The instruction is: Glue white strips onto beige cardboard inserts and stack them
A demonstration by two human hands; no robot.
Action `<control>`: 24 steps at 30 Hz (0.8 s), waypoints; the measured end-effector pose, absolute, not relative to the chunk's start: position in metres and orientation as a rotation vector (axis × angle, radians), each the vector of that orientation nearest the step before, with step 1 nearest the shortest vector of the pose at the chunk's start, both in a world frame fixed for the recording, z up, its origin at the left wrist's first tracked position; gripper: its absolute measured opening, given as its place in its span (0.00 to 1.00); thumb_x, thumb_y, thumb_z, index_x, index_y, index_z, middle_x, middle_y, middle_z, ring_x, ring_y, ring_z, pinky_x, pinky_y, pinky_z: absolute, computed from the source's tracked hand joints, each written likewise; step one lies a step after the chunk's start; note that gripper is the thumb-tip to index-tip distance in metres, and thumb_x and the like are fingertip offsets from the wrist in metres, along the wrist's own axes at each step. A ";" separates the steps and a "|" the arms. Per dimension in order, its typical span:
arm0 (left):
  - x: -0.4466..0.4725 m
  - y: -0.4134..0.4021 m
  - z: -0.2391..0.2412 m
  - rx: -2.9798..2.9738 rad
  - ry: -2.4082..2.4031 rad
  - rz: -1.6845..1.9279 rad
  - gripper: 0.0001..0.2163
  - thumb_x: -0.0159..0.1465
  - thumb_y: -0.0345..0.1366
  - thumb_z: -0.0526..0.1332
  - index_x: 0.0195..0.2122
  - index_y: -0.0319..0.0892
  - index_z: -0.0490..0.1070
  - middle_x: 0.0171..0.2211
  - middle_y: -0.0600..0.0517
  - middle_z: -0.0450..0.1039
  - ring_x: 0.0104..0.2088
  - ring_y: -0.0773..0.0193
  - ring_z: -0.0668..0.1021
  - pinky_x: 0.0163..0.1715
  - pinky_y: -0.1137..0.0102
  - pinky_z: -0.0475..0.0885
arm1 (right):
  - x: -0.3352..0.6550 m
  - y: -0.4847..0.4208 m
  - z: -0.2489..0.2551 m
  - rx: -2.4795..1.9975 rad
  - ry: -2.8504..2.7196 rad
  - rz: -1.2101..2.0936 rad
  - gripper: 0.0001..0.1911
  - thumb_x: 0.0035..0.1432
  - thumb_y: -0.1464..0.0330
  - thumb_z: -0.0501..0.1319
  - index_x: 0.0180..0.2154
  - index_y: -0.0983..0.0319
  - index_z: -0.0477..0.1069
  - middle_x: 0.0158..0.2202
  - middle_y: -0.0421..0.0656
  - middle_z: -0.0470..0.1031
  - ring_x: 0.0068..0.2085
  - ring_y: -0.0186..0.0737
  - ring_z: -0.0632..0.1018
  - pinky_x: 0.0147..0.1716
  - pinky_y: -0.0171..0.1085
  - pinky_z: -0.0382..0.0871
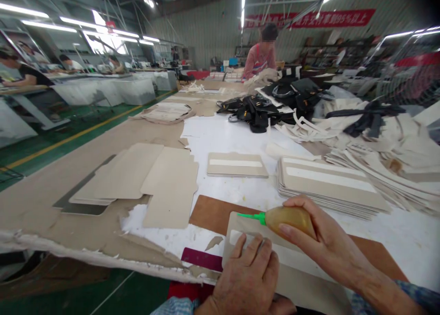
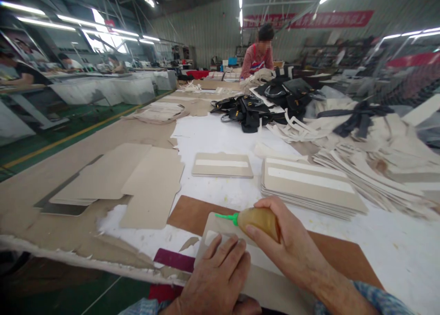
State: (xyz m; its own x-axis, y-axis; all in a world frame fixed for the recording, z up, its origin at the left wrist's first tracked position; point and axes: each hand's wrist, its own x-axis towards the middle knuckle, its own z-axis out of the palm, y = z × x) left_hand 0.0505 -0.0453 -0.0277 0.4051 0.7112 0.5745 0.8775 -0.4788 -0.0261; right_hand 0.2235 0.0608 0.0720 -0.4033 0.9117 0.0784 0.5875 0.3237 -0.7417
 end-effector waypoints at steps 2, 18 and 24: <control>0.051 -0.045 -0.027 -2.350 -1.383 -0.711 0.32 0.72 0.63 0.51 0.56 0.39 0.74 0.58 0.47 0.78 0.59 0.51 0.74 0.63 0.54 0.63 | 0.220 0.063 0.070 -1.249 -2.153 0.869 0.18 0.62 0.51 0.62 0.45 0.56 0.68 0.38 0.42 0.74 0.37 0.45 0.76 0.38 0.47 0.72; 0.049 -0.046 -0.024 -2.379 -1.380 -0.695 0.32 0.73 0.63 0.49 0.56 0.39 0.74 0.58 0.47 0.77 0.59 0.51 0.73 0.62 0.54 0.63 | 0.203 0.074 0.077 -1.185 -2.352 0.750 0.13 0.64 0.56 0.61 0.45 0.56 0.67 0.39 0.41 0.74 0.38 0.44 0.75 0.38 0.44 0.69; 0.049 -0.048 -0.028 -2.443 -1.414 -0.686 0.32 0.71 0.63 0.53 0.59 0.38 0.73 0.60 0.45 0.75 0.61 0.49 0.72 0.63 0.51 0.62 | 0.188 0.078 0.096 -1.183 -2.410 0.715 0.11 0.62 0.57 0.60 0.40 0.57 0.69 0.34 0.41 0.75 0.35 0.44 0.75 0.36 0.44 0.65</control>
State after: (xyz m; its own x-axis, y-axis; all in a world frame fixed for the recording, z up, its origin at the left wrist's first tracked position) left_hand 0.0490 -0.0485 -0.0281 0.4226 0.7521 0.5058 0.8629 -0.5045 0.0293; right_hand 0.1885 0.0782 0.0958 -0.5840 0.8060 0.0963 0.6229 0.5211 -0.5835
